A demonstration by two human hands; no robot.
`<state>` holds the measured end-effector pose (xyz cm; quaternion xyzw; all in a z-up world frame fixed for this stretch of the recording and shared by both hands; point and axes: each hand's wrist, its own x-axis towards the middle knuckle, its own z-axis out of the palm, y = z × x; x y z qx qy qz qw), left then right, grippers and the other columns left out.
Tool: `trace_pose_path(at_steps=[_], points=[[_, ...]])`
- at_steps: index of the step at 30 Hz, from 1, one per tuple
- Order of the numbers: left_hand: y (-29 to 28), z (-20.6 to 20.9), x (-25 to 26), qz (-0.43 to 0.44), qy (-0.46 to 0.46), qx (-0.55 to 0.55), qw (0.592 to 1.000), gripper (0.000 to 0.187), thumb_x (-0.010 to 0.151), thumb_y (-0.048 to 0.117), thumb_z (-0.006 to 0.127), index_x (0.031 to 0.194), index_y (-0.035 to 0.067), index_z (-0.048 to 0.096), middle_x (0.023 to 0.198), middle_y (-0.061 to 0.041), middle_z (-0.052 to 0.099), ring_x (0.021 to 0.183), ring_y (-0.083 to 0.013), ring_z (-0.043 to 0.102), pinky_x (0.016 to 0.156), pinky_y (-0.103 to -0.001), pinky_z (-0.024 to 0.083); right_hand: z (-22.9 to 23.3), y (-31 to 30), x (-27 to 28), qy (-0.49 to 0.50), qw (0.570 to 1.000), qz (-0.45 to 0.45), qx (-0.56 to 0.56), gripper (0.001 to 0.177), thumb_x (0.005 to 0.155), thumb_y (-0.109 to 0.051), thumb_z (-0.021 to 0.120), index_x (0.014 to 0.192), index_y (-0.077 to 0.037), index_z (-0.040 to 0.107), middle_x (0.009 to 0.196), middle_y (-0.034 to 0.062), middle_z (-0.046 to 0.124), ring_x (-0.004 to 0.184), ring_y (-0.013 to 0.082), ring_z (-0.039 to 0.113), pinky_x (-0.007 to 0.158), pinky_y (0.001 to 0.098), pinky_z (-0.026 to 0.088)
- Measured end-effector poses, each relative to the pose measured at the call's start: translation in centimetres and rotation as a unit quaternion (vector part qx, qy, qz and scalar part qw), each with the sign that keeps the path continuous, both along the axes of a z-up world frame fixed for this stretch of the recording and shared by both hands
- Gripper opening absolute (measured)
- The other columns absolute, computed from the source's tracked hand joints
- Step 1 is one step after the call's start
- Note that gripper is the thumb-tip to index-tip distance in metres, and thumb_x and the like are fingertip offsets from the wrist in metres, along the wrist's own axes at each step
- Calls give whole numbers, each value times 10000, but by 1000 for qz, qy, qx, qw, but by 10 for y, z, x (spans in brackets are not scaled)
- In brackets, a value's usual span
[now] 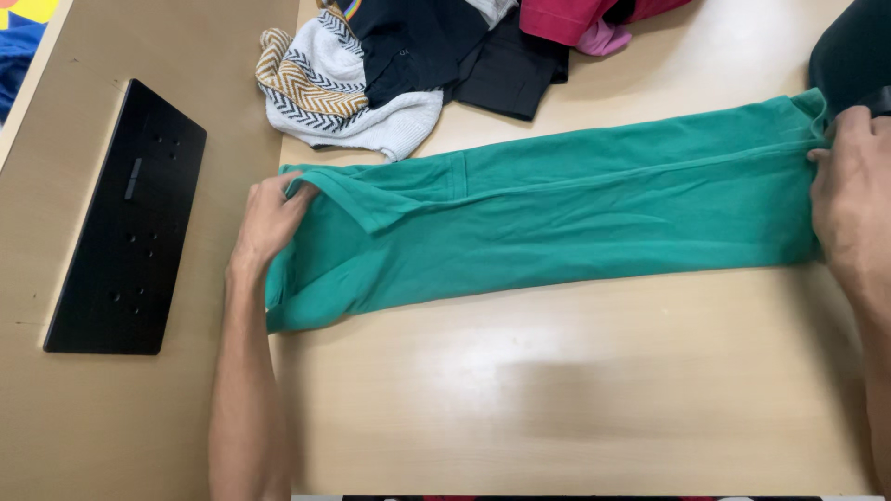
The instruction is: The person folds a neon yellow t-shirt and a green polo shirt on a wooden table. They smooth the fabric, fold the sleeves and body, and place the folded items into a dark suitcase. The person then picks up a pile of other clothes from the table.
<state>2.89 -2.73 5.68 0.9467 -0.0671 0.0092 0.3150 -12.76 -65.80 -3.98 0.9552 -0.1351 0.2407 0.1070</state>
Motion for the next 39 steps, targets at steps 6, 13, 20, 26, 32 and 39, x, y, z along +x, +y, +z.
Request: trace_pose_path(at_steps=[6, 13, 20, 26, 32, 39], points=[[1, -41, 21, 72, -69, 121, 988, 428, 983, 446, 695, 1090, 33, 726, 1011, -249, 709, 970, -470, 650, 830, -535, 512, 19, 30, 7, 80, 981, -54, -169, 144, 1007, -109, 669, 1142, -91, 624, 1027, 79, 629, 998, 201, 613, 959, 328, 477], [0, -80, 23, 60, -226, 126, 964, 311, 911, 246, 757, 1096, 9, 679, 1074, -197, 649, 985, -436, 640, 805, -530, 511, 72, 127, 23, 30, 986, 161, -41, 270, 962, -206, 685, 1226, -148, 681, 1155, 73, 687, 1082, 249, 647, 959, 438, 462], [-28, -47, 8, 87, -283, 87, 951, 199, 945, 184, 744, 1049, 16, 716, 975, -190, 702, 857, -423, 678, 719, -511, 524, 77, 286, 75, 212, 807, 382, 398, 424, 963, -349, 651, 1326, -142, 579, 818, 60, 791, 719, 280, 769, 706, 414, 584], [-34, -25, 21, 46, -135, -156, 977, 143, 984, 117, 675, 1022, -21, 681, 862, -128, 750, 696, -217, 781, 610, -334, 573, 62, 387, 122, 98, 866, 378, 313, 796, 762, -478, 837, 1370, -67, 530, 854, 135, 728, 744, 354, 715, 637, 494, 551], [-12, -48, 40, -16, -179, -215, 960, 103, 978, 31, 666, 1054, -37, 673, 898, -99, 770, 817, -166, 798, 679, -293, 598, 22, 395, 160, -26, 870, 410, 274, 169, 996, -274, 712, 1032, -113, 675, 1017, 94, 664, 783, 342, 690, 657, 496, 538], [-14, -59, 49, -6, -180, -239, 954, 101, 982, 45, 668, 1038, -38, 684, 915, -102, 782, 840, -174, 801, 694, -292, 608, 46, 380, 158, -58, 786, 502, 356, 416, 925, -347, 777, 1119, -31, 587, 1022, 115, 641, 866, 369, 707, 664, 487, 554]])
